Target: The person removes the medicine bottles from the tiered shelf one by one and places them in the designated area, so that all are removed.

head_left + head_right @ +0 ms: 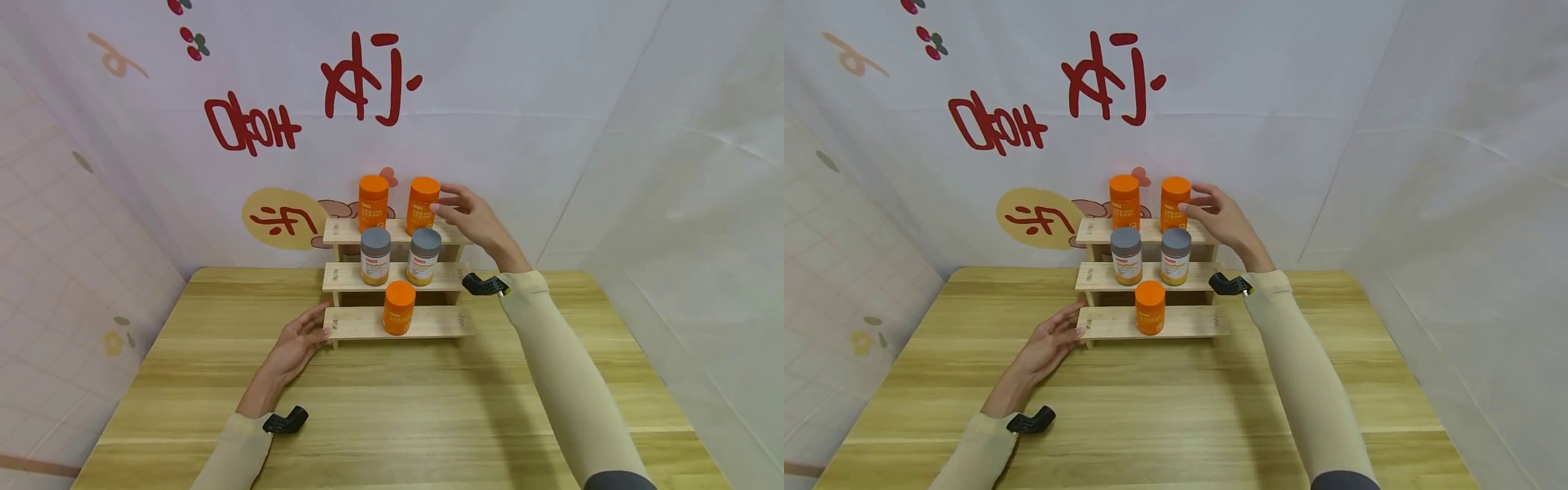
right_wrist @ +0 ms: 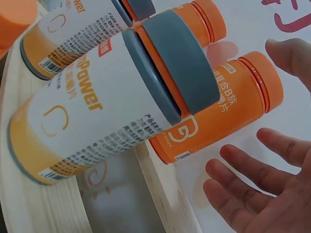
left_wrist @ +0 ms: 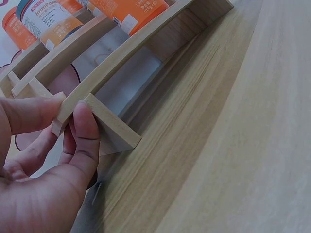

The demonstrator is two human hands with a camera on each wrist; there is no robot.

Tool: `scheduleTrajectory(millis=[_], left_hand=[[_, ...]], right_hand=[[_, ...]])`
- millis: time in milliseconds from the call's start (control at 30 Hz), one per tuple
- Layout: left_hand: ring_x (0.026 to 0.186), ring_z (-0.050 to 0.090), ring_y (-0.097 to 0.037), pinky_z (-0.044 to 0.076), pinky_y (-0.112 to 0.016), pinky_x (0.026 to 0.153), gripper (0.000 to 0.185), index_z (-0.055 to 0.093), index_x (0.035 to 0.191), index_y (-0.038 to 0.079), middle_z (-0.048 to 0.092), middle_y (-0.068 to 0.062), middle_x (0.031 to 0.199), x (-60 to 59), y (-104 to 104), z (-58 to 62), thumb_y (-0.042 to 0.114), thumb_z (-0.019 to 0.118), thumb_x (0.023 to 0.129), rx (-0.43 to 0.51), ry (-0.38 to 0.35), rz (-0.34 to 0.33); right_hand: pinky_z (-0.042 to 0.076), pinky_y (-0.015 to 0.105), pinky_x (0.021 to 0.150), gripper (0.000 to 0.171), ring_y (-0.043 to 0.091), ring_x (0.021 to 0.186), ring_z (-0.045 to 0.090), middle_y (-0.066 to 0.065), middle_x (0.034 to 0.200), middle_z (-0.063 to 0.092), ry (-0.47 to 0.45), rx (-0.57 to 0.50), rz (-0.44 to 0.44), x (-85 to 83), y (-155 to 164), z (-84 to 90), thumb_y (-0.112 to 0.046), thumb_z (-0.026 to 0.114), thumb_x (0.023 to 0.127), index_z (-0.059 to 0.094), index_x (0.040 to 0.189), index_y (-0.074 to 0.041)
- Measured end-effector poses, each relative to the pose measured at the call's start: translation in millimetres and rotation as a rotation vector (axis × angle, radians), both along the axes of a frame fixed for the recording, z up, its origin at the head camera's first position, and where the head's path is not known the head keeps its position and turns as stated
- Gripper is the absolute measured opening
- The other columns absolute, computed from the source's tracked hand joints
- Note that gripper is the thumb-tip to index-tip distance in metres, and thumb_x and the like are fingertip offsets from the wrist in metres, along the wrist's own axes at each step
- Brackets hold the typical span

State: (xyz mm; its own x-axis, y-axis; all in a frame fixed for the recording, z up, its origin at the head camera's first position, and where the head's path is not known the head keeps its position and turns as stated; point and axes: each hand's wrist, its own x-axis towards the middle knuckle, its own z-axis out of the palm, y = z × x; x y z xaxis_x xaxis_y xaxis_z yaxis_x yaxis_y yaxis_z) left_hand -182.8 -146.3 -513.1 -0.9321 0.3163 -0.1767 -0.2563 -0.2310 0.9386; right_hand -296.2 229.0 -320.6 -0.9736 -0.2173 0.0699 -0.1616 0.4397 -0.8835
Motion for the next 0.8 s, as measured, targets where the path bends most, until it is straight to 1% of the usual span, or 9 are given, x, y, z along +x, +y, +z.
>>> scheduleTrajectory(millis=[233, 467, 567, 800], left_hand=[[0.105, 0.059, -0.012, 0.056, -0.022, 0.083, 0.071, 0.029, 0.162, 0.008, 0.045, -0.008, 0.136, -0.4, 1, -0.9, -0.001, 0.061, 0.1, 0.003, 0.002, 0.003], [0.106, 0.059, -0.013, 0.057, -0.022, 0.084, 0.071, 0.029, 0.162, 0.007, 0.046, -0.009, 0.135, -0.6, 1, -1.0, -0.001, 0.062, 0.1, 0.003, 0.002, 0.001], [0.106, 0.06, -0.013, 0.057, -0.022, 0.085, 0.071, 0.029, 0.162, 0.007, 0.046, -0.009, 0.134, -0.5, 1, -1.2, -0.001, 0.063, 0.099, 0.002, -0.002, 0.0], [0.106, 0.059, -0.012, 0.057, -0.022, 0.085, 0.07, 0.032, 0.161, 0.01, 0.047, -0.007, 0.131, 0.1, 1, -0.5, -0.001, 0.063, 0.099, 0.001, -0.006, 0.002]], right_hand=[[0.048, 0.045, 0.114, 0.069, 0.025, 0.132, 0.056, 0.006, 0.149, 0.055, -0.028, -0.018, -0.01, -9.0, -7, 2.5, -0.053, 0.07, 0.094, 0.047, 0.153, -0.027], [0.046, 0.046, 0.115, 0.071, 0.025, 0.13, 0.056, 0.007, 0.145, 0.058, -0.053, 0.02, -0.024, -15.6, -18, 7.6, -0.056, 0.072, 0.091, 0.049, 0.151, -0.026], [0.045, 0.046, 0.116, 0.068, 0.026, 0.13, 0.056, 0.008, 0.144, 0.058, -0.055, 0.014, -0.026, -17.5, -22, 7.4, -0.053, 0.071, 0.092, 0.05, 0.15, -0.025], [0.046, 0.047, 0.115, 0.058, 0.026, 0.129, 0.057, 0.008, 0.141, 0.061, -0.061, -0.062, -0.028, -18.8, -26, 1.7, -0.043, 0.073, 0.095, 0.054, 0.146, -0.024]])
